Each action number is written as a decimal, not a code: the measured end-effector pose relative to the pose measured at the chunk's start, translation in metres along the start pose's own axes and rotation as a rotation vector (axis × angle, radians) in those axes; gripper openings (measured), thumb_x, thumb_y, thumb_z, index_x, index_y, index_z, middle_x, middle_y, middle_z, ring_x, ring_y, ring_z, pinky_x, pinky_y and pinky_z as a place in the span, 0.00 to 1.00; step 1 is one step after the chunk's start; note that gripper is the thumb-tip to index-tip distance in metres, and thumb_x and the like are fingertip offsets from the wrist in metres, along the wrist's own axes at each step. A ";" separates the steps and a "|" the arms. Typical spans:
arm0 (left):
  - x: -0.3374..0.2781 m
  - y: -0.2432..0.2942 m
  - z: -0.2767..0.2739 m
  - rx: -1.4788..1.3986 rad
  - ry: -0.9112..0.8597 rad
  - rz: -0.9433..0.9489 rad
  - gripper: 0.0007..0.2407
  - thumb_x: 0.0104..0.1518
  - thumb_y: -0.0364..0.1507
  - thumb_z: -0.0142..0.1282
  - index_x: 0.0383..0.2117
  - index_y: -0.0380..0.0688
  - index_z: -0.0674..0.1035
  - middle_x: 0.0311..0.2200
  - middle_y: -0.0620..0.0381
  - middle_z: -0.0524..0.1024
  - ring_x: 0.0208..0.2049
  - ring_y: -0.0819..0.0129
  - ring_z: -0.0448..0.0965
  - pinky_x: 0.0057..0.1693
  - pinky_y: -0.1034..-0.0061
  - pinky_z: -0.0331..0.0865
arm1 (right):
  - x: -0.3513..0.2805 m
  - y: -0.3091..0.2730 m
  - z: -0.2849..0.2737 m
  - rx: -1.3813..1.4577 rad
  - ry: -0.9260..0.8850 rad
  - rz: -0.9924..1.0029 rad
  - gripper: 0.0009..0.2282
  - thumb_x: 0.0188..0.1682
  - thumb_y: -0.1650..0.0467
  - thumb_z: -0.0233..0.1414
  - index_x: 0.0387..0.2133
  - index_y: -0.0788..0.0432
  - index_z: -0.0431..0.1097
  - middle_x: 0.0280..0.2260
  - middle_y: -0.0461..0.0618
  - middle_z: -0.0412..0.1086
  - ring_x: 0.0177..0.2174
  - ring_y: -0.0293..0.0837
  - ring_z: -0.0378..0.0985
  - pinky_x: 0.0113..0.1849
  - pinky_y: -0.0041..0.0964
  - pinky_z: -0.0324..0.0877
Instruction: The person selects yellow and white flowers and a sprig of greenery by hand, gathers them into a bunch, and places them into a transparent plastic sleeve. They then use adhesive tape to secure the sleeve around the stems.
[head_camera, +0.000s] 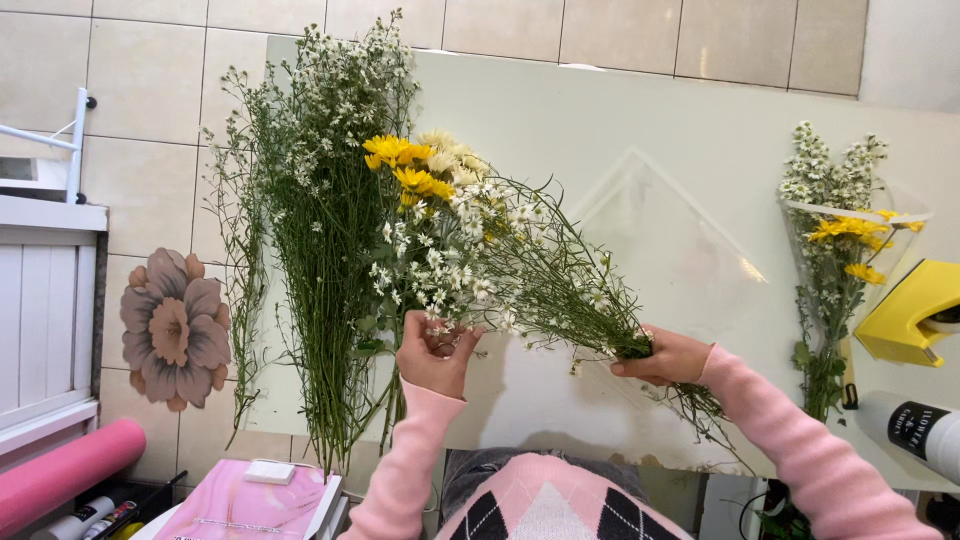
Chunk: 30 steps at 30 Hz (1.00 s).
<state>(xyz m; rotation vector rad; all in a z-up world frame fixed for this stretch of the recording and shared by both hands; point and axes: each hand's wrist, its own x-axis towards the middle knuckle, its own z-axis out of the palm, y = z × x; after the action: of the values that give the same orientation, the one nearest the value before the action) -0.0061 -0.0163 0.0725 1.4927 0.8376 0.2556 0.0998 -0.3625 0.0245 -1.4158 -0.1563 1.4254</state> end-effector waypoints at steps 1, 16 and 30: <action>-0.004 -0.012 0.007 0.000 -0.001 0.002 0.20 0.40 0.23 0.78 0.29 0.42 0.71 0.21 0.49 0.80 0.14 0.75 0.71 0.24 0.84 0.71 | 0.000 0.003 0.001 0.000 0.001 -0.001 0.18 0.49 0.77 0.61 0.10 0.64 0.66 0.03 0.47 0.57 0.03 0.37 0.57 0.13 0.27 0.56; -0.005 -0.035 0.026 0.501 -0.289 0.652 0.08 0.52 0.22 0.58 0.36 0.49 0.85 0.18 0.54 0.78 0.21 0.56 0.80 0.31 0.65 0.74 | -0.005 0.082 -0.006 0.275 0.060 0.118 0.12 0.50 0.81 0.60 0.21 0.65 0.65 0.07 0.47 0.48 0.04 0.42 0.57 0.10 0.32 0.56; -0.011 -0.052 0.042 0.628 -0.326 0.496 0.07 0.44 0.33 0.68 0.19 0.59 0.78 0.19 0.67 0.81 0.26 0.57 0.82 0.37 0.66 0.75 | -0.002 0.125 -0.011 0.356 -0.003 0.098 0.14 0.51 0.80 0.61 0.18 0.65 0.65 0.07 0.45 0.46 0.04 0.42 0.54 0.09 0.34 0.56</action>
<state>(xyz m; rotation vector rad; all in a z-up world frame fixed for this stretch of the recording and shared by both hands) -0.0049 -0.0616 0.0220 2.2557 0.2727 0.1052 0.0376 -0.4224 -0.0662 -1.1400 0.1613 1.4514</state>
